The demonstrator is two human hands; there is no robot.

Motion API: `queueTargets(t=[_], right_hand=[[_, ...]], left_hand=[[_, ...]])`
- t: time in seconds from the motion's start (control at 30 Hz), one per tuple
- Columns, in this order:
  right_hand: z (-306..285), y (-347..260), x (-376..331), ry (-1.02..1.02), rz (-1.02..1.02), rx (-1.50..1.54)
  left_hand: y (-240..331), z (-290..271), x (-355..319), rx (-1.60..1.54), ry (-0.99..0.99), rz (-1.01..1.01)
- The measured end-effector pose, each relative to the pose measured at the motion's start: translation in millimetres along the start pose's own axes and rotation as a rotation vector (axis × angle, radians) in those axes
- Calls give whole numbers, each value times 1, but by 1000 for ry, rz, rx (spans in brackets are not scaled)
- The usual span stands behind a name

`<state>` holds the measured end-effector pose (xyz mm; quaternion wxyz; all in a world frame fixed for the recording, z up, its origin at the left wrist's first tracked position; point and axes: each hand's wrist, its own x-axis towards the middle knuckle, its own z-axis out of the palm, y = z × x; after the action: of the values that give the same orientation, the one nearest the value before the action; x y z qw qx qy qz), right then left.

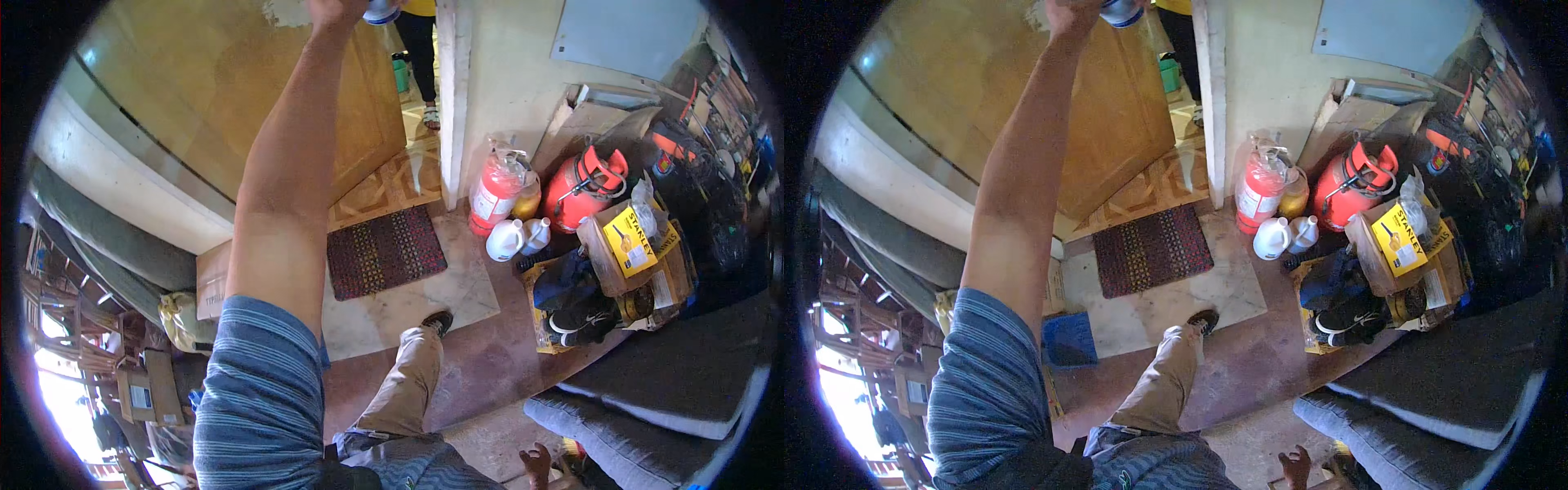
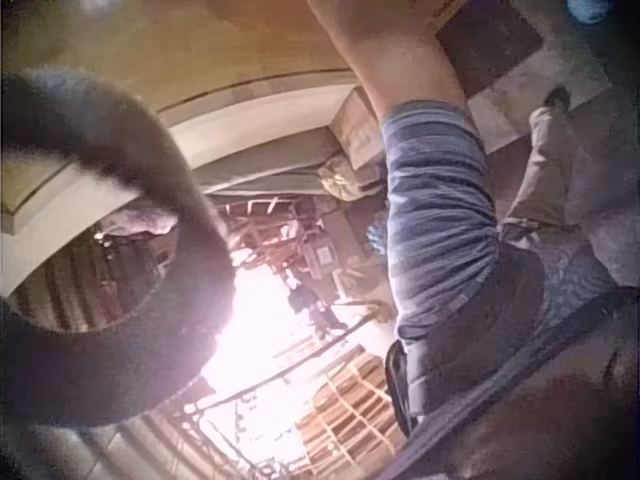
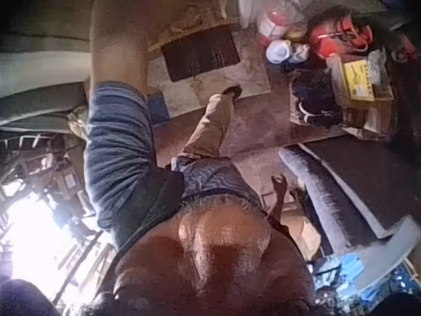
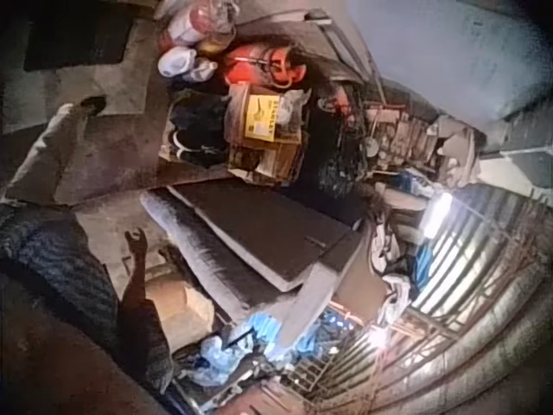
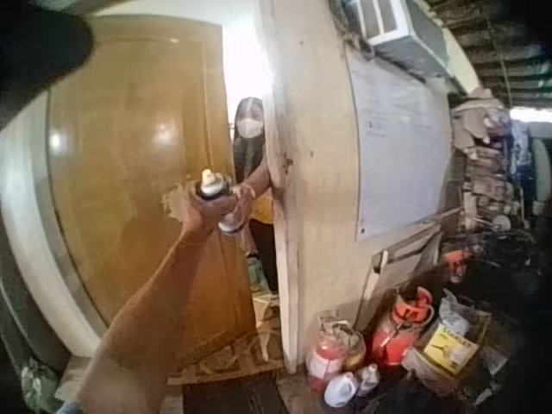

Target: The person walks through a cluttered workshop carrying a spray can, then sits at a workbench to service a nail gun. They spray lubricant into the tool's mechanism, insert a strip of nails, and repeatedly test-fire the nail gun into a wooden board while adjusting internal components.

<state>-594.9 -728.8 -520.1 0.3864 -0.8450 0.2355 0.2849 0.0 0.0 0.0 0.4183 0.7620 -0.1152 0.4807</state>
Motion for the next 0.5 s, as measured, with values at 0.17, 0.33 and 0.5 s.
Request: queueTargets(t=[0.17,0.33,0.5], right_hand=[[-33,-2,-6,24,-118,-103],[26,6,25,-184,-624,-569],[76,-112,32,-226,-791,-618]], left_hand=[[60,-25,-47,-459,96,71],[169,-119,-172,-139,133,162],[297,-215,-376,326,-19,-295]])
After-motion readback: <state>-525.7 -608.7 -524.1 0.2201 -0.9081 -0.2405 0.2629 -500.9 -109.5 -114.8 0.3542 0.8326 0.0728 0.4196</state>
